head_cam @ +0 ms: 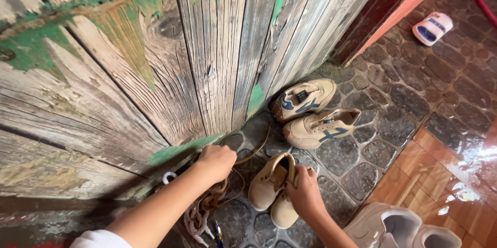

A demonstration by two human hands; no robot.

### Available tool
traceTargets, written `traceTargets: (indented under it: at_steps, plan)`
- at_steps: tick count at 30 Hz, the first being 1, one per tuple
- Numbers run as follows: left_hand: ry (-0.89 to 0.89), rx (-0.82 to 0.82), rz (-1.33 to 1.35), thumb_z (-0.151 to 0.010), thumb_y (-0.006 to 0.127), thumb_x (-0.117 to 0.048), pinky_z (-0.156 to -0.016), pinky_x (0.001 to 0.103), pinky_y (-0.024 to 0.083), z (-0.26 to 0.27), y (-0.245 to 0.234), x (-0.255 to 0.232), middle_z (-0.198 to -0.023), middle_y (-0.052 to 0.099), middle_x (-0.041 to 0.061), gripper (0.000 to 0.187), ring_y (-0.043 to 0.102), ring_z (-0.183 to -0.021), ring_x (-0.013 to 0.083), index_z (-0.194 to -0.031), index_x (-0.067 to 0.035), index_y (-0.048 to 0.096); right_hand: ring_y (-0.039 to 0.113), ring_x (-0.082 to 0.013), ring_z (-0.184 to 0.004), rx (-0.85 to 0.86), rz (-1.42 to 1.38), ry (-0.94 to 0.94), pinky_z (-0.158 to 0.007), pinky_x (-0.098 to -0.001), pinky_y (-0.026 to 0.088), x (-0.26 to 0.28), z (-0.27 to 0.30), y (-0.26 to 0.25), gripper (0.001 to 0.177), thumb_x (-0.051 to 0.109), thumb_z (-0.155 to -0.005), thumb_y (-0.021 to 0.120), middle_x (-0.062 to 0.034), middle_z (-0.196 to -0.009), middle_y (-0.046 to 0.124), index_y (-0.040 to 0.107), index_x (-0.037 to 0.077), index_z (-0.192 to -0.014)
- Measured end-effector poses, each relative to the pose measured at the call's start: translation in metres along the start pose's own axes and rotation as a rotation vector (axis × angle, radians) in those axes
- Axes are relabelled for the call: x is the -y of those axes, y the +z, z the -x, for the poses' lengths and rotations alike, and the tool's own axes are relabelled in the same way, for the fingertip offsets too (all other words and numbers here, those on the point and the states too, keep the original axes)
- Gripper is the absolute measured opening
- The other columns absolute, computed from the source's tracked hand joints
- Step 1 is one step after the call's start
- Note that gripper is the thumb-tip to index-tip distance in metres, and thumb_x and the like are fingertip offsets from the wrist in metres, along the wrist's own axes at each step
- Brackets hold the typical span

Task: The person unlaces a beige sneaker, removes the laces, and then re-laces the same shoe by threading the laces through the eyelets and tying them. The person repeats the process on a second beige sneaker. Other shoes remain on the floor nearby.

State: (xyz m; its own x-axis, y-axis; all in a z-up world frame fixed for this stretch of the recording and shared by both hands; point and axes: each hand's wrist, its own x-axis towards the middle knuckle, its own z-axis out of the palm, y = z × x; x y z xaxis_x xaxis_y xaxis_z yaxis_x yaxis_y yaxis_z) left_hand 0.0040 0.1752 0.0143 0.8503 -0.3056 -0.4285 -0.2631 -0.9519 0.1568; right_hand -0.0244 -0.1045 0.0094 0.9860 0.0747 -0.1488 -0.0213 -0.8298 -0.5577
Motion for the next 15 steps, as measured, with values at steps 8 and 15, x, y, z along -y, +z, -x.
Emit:
traceTargets:
  at_steps: [8,15]
  plan:
    - [-0.108,0.087,-0.071,-0.089,0.067,-0.012,-0.070,0.041,0.059,0.025,0.022,-0.034,-0.098,0.076,0.014,0.012,0.075,-0.094,0.0297,-0.091,-0.010,0.078,0.065,-0.0432,-0.108,0.210,0.078,-0.045,-0.090,-0.0489,0.053,0.027,0.019,-0.034,0.078,0.020,-0.082,0.072,-0.0252,-0.117,0.067,0.032,0.010,-0.149]
    - [-0.303,0.314,-0.019,-0.091,0.067,-0.018,-0.077,0.040,0.059,0.075,0.047,-0.013,-0.107,0.074,0.010,0.013,0.073,-0.101,0.0286,-0.100,-0.011,0.075,0.071,-0.0388,-0.098,0.311,0.258,-0.061,-0.078,-0.0475,0.058,0.051,0.029,-0.045,0.070,0.030,-0.084,0.070,-0.0154,-0.118,0.069,0.044,0.014,-0.147]
